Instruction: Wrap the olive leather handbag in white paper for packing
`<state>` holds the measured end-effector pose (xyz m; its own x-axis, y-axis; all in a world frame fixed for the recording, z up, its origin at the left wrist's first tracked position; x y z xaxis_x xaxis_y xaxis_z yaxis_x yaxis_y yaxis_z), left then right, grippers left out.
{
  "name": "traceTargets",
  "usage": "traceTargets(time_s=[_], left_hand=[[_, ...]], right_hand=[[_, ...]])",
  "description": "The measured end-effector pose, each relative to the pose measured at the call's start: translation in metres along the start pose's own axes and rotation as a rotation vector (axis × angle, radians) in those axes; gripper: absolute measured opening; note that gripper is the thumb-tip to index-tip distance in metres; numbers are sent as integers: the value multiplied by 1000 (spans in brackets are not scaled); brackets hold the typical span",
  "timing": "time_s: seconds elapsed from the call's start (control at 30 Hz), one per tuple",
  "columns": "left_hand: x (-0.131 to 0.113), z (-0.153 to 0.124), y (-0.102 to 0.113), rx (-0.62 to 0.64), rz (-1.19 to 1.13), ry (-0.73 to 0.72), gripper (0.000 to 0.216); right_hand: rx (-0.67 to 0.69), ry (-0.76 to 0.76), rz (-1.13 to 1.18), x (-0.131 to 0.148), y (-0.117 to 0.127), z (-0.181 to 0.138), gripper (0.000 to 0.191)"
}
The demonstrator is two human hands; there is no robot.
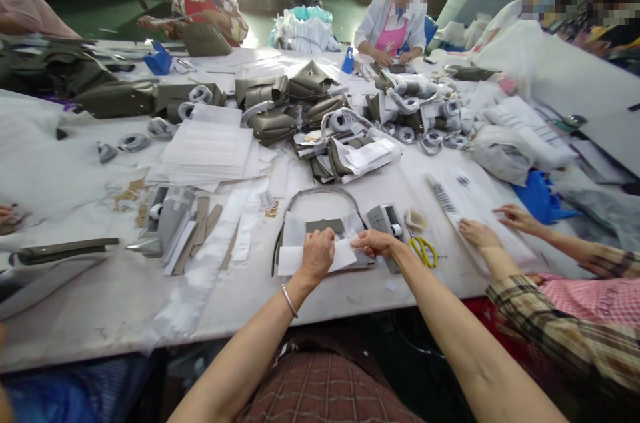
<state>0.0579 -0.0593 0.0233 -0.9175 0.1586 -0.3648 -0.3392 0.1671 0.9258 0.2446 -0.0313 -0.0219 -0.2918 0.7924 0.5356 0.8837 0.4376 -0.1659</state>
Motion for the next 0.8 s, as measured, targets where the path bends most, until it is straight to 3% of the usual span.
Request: traceTargets(time_s=[0.17, 0.3, 0.43, 0.57, 0.67, 0.8], left_hand=[[-19, -10, -1, -109, 145, -373, 23], [-23, -27, -12, 35, 105, -604, 26], [-16, -37, -20, 93, 128, -574, 50], [-12, -29, -26, 134, 118, -443, 38], [-14, -21, -26, 91, 121, -331, 34], [-22, -19, -20, -24, 135, -293, 39]], right_hand=[[-93, -31, -6, -2, -2, 4, 40], [-105, -31, -2, -5, -4, 4, 38], [-80, -25, -8, -6, -4, 5, 37], [-35, -24, -21, -6, -4, 5, 38], [-3, -21, -37, -6, -1, 5, 40], [59, -2, -62, -8, 2, 7, 44]])
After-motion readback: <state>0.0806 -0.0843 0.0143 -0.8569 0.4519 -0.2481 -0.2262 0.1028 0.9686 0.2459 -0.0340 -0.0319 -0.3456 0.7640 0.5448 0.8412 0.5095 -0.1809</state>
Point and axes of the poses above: each hand's wrist, its own z-axis towards the middle knuckle, its own y-axis out of the back of the hand, x = y × z, the point moved 5 cm from there along z, towards the middle knuckle, and after that the axes turned 6 degrees about z, right-handed, at the moved point
